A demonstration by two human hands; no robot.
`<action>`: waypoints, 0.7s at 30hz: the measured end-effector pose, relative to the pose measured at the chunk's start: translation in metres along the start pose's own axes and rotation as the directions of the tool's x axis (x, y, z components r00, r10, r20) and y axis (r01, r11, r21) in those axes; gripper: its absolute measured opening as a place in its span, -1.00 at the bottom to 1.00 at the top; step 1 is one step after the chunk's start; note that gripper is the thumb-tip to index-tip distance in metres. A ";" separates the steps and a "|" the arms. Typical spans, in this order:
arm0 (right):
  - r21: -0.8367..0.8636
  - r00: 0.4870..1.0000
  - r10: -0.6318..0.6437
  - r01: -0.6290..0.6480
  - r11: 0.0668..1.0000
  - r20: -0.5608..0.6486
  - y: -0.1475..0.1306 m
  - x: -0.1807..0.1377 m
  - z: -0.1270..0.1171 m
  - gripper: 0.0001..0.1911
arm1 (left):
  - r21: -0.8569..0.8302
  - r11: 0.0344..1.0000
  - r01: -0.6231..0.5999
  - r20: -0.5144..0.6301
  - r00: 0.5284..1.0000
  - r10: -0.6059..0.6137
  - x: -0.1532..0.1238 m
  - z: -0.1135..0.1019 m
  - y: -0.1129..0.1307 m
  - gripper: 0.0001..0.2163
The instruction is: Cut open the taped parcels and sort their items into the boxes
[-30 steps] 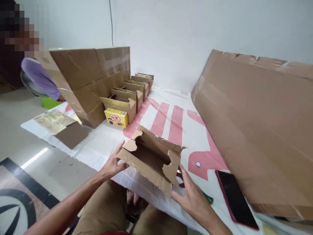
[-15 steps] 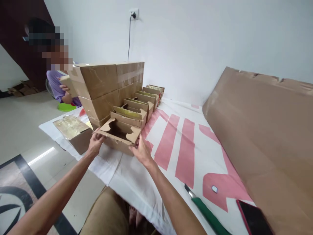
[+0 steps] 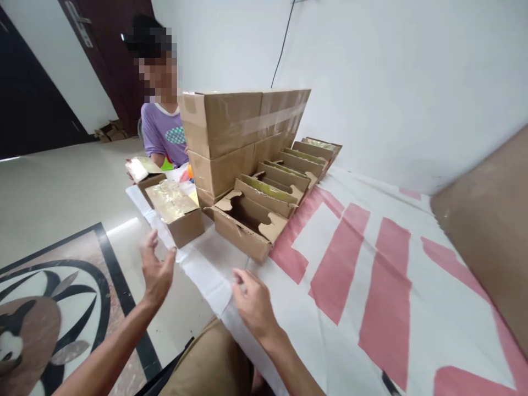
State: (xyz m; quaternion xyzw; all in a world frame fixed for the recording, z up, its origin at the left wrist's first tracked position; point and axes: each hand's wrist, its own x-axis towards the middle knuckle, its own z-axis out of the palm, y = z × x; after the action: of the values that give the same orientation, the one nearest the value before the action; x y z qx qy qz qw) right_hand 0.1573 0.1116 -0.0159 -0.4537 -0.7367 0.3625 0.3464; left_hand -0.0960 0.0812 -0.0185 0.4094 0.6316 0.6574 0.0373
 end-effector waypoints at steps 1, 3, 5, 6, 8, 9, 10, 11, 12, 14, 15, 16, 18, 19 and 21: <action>0.025 0.997 -0.063 0.061 0.998 0.054 -0.011 0.013 0.019 -0.57 | -0.020 0.995 0.100 -0.049 0.994 -0.101 0.014 -0.006 -0.007 -0.36; 0.073 0.991 -0.103 0.097 0.993 0.081 -0.033 0.053 0.055 -0.32 | -0.094 0.953 0.288 -0.042 0.955 -0.293 0.043 -0.006 -0.020 -0.29; 0.089 0.993 -0.103 0.097 0.991 0.064 -0.052 0.100 0.084 -0.17 | -0.138 0.919 0.370 0.039 0.929 -0.368 0.064 0.004 -0.028 -0.31; 0.098 0.994 -0.098 0.092 0.991 0.053 -0.059 0.122 0.093 -0.11 | -0.145 0.916 0.375 0.086 0.927 -0.366 0.069 0.009 -0.029 -0.35; 0.117 0.996 -0.082 0.078 0.990 0.032 -0.067 0.152 0.103 -0.04 | -0.156 0.918 0.365 0.171 0.925 -0.339 0.070 0.016 -0.027 -0.43; 0.127 0.997 -0.074 0.070 0.989 0.023 -0.068 0.159 0.105 -0.03 | -0.162 0.918 0.363 0.205 0.922 -0.328 0.066 0.018 -0.025 -0.45; 0.136 0.998 -0.067 0.064 0.989 0.016 -0.068 0.159 0.104 -0.02 | -0.167 0.916 0.364 0.232 0.918 -0.322 0.059 0.018 -0.021 -0.45; 0.143 0.998 -0.062 0.060 0.988 0.008 -0.066 0.154 0.101 -0.02 | -0.172 0.912 0.373 0.256 0.911 -0.324 0.050 0.016 -0.018 -0.44; 0.147 0.998 -0.058 0.057 0.987 0.002 -0.064 0.144 0.097 -0.03 | -0.175 0.904 0.389 0.280 0.900 -0.333 0.039 0.013 -0.014 -0.42; 0.146 0.999 -0.050 0.051 0.988 -0.011 -0.057 0.111 0.084 -0.04 | -0.175 0.880 0.441 0.341 0.866 -0.366 0.012 0.005 -0.002 -0.38; 0.146 0.999 -0.044 0.046 0.988 -0.016 -0.054 0.091 0.075 -0.05 | -0.171 0.865 0.471 0.378 0.842 -0.384 -0.005 -0.001 0.005 -0.37; 0.152 0.999 -0.035 0.038 0.988 -0.022 -0.050 0.070 0.065 -0.08 | -0.166 0.851 0.498 0.419 0.817 -0.397 -0.023 -0.007 0.013 -0.35; 0.176 0.999 -0.008 0.014 0.984 -0.035 -0.042 0.029 0.040 -0.18 | -0.160 0.834 0.529 0.495 0.774 -0.396 -0.062 -0.019 0.031 -0.33; 0.187 0.999 0.008 0.001 0.982 -0.044 -0.038 0.008 0.026 -0.23 | -0.156 0.829 0.537 0.540 0.749 -0.384 -0.082 -0.025 0.040 -0.33; 0.184 0.996 0.034 -0.019 0.983 -0.080 -0.030 -0.029 -0.003 -0.27 | -0.142 0.831 0.538 0.655 0.680 -0.329 -0.122 -0.034 0.057 -0.32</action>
State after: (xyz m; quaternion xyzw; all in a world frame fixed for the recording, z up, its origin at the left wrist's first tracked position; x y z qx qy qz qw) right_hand 0.1570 0.0762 0.0056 -0.4445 -0.6791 0.4141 0.4119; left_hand -0.0084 -0.0264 -0.0243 0.4212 0.5482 0.5567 0.4606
